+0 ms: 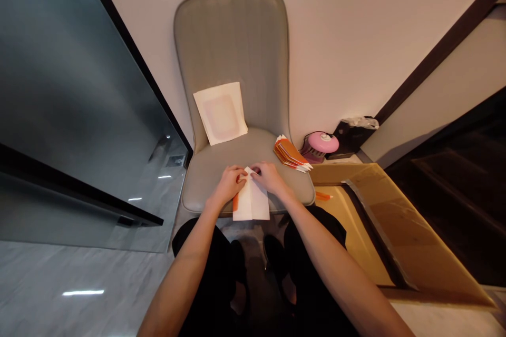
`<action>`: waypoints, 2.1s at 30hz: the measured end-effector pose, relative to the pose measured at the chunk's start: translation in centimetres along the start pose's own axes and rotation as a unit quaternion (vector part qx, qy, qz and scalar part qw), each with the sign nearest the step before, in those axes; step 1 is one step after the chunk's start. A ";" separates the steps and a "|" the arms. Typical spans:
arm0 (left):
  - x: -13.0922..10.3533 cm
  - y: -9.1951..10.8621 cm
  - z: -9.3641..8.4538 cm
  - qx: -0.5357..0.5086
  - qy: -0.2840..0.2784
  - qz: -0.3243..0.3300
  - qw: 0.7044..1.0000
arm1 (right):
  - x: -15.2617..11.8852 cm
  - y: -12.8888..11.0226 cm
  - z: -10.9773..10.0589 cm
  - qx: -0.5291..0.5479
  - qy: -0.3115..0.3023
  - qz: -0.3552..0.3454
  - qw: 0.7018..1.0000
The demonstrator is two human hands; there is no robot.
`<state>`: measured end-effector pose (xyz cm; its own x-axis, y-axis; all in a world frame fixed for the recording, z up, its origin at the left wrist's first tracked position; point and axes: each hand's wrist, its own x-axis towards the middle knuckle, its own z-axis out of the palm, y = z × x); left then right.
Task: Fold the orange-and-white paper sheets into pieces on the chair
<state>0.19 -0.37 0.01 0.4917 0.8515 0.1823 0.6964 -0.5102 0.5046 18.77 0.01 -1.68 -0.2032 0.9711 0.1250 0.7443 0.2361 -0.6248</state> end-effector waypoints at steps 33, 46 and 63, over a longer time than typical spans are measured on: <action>0.0 0.4 0.6 0.062 0.008 0.023 0.998 | -0.2 -0.2 0.1 -0.018 0.001 0.018 1.000; -0.1 0.6 0.6 0.061 0.005 0.018 0.998 | -0.2 -0.2 0.1 -0.016 -0.002 0.023 1.000; -0.6 2.4 0.7 0.174 0.003 -0.028 0.984 | -0.8 -0.6 0.9 -0.058 -0.005 0.015 0.998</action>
<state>1.94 -2.20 0.47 0.4453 0.8794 0.1682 0.8598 -0.4724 0.1938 17.86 -0.91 -2.10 -0.1846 0.9778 0.0994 0.8191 0.2089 -0.5342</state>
